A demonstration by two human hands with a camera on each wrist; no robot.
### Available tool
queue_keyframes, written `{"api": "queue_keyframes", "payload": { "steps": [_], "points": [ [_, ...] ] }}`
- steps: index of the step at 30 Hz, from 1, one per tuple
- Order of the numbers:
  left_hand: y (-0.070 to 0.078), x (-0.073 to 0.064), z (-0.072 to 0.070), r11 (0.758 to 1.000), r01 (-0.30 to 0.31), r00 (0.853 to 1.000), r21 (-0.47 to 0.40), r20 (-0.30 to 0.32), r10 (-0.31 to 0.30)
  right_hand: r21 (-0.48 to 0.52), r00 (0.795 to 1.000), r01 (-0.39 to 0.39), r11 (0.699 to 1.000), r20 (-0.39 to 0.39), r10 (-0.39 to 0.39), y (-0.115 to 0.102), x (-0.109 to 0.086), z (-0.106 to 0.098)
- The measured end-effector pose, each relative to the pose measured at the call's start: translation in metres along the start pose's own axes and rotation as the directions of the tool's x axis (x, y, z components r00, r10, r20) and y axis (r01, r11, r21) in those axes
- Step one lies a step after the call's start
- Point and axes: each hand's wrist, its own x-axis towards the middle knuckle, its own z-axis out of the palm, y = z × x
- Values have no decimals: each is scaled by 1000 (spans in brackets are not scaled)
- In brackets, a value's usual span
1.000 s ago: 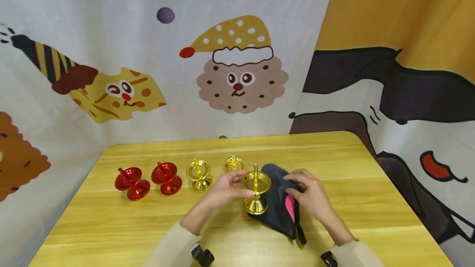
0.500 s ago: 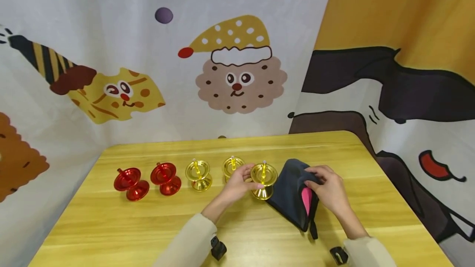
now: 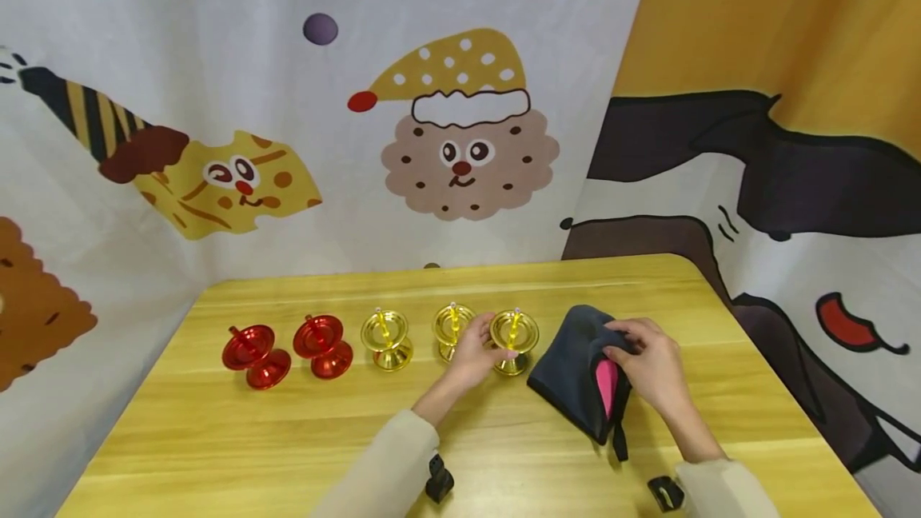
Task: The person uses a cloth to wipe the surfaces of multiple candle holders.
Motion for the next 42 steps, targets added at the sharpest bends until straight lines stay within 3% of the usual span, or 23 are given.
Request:
{"api": "queue_keyframes", "payload": {
  "steps": [5, 11, 16, 21, 26, 33, 38, 42],
  "points": [
    [-2, 2, 8, 1000, -17, 999, 2, -30, 17, -31, 1000, -27, 999, -1, 27, 3, 0, -4],
    [-3, 5, 15, 982, -40, 994, 186, -93, 58, -29, 1000, -26, 999, 8, 26, 6, -1, -3],
    [0, 11, 16, 952, 15, 996, 307, -85, 11, -20, 1000, -20, 1000, 13, 20, 5, -1, -2],
    [6, 15, 17, 938, 69, 996, 340, -70, -48, -2, 1000, -13, 1000, 18, 13, 3, -1, -1],
    [11, 10, 15, 930, 52, 996, 363, -88, -21, 3, 1000, -15, 1000, 23, 15, 3, -2, 0],
    [24, -13, -3, 945, -53, 996, 322, -46, 71, 10, 1000, -15, 1000, 24, 15, 3, -2, 0],
    [32, -27, -30, 945, -47, 999, 323, -5, 51, 12, 1000, -10, 1000, 27, 9, 3, -3, 1],
    [34, -31, -54, 947, -28, 998, 320, -46, 45, 2, 999, -6, 1000, 31, 6, 4, -2, 2]
  ]
}}
